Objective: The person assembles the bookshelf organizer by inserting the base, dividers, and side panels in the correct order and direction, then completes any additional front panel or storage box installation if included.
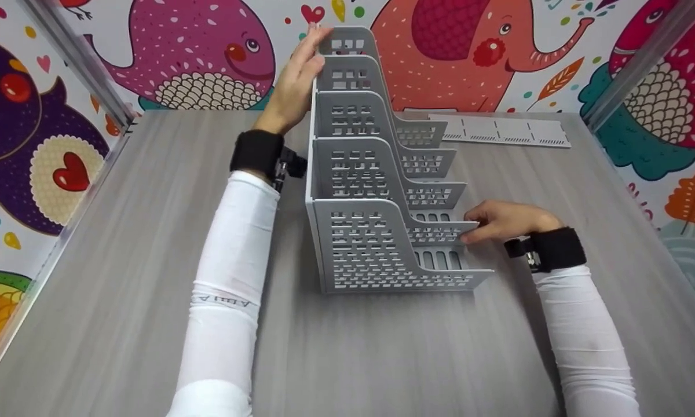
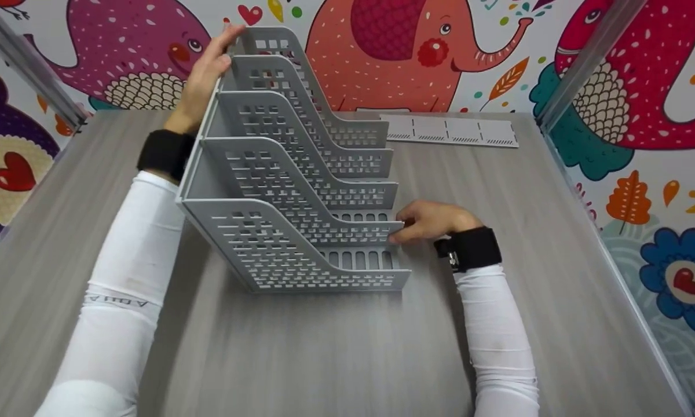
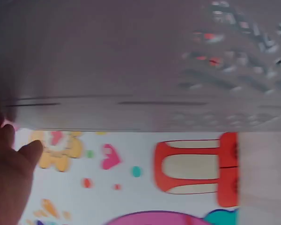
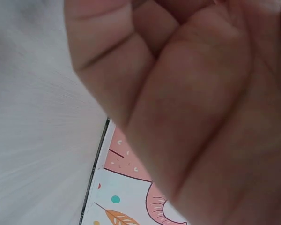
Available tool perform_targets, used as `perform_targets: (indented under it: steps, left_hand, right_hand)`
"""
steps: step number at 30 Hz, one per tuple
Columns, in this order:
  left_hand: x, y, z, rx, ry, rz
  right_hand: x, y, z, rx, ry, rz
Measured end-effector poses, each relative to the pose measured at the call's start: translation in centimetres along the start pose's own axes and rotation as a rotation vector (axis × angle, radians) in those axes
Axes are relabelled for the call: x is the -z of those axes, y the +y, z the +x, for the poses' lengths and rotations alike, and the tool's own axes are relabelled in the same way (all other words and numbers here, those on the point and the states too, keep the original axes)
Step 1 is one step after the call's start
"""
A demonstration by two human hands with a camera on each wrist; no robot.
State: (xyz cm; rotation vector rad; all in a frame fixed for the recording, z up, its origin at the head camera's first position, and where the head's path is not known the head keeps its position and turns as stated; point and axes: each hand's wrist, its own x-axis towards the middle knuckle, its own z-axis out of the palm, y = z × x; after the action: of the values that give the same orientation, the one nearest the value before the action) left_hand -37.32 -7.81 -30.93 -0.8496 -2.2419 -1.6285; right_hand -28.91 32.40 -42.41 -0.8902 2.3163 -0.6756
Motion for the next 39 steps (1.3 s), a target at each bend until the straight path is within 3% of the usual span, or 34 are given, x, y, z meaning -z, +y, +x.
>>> perform_targets:
  steps: [2, 4, 8, 12, 15, 19, 32, 36, 39]
  left_hand:
    - [0.2, 1.4, -0.4, -0.008, -0.019, -0.007]
    - [0.1, 2.9, -0.7, -0.059, -0.068, -0.057]
    - [-0.4, 4.9, -1.2, -0.156, -0.224, -0.085]
    - [-0.6, 5.8, -1.7, -0.164, -0.341, 0.129]
    - [-0.3, 6.2, -1.8, -0.124, -0.402, 0.331]
    - [0.0, 6.4, -1.9, -0.067, -0.468, 0.475]
    - [0.0, 7.0, -1.9, -0.033, -0.457, 0.482]
    - [0.2, 7.2, -2.0, -0.042, -0.435, 0.434]
    - [0.1, 7.0, -2.3, -0.067, -0.362, 0.335]
  right_hand:
    - [-0.2, 0.1, 0.0, -0.006, 0.001, 0.009]
    - [-0.3, 0.1, -0.1, -0.009, 0.001, 0.02]
    - [-0.4, 0.2, -0.1, -0.011, 0.016, -0.001]
    - [-0.5, 0.3, 0.0, 0.0, 0.011, -0.02]
    - [-0.6, 0.3, 0.1, -0.004, 0.003, -0.012]
    - [-0.7, 0.3, 0.2, -0.005, -0.002, -0.001]
    - [-0.4, 0.2, 0.1, 0.016, 0.0, -0.005]
    - [-0.3, 0.0, 0.3, 0.013, 0.003, 0.005]
    - [-0.3, 0.0, 0.3, -0.003, 0.007, 0.024]
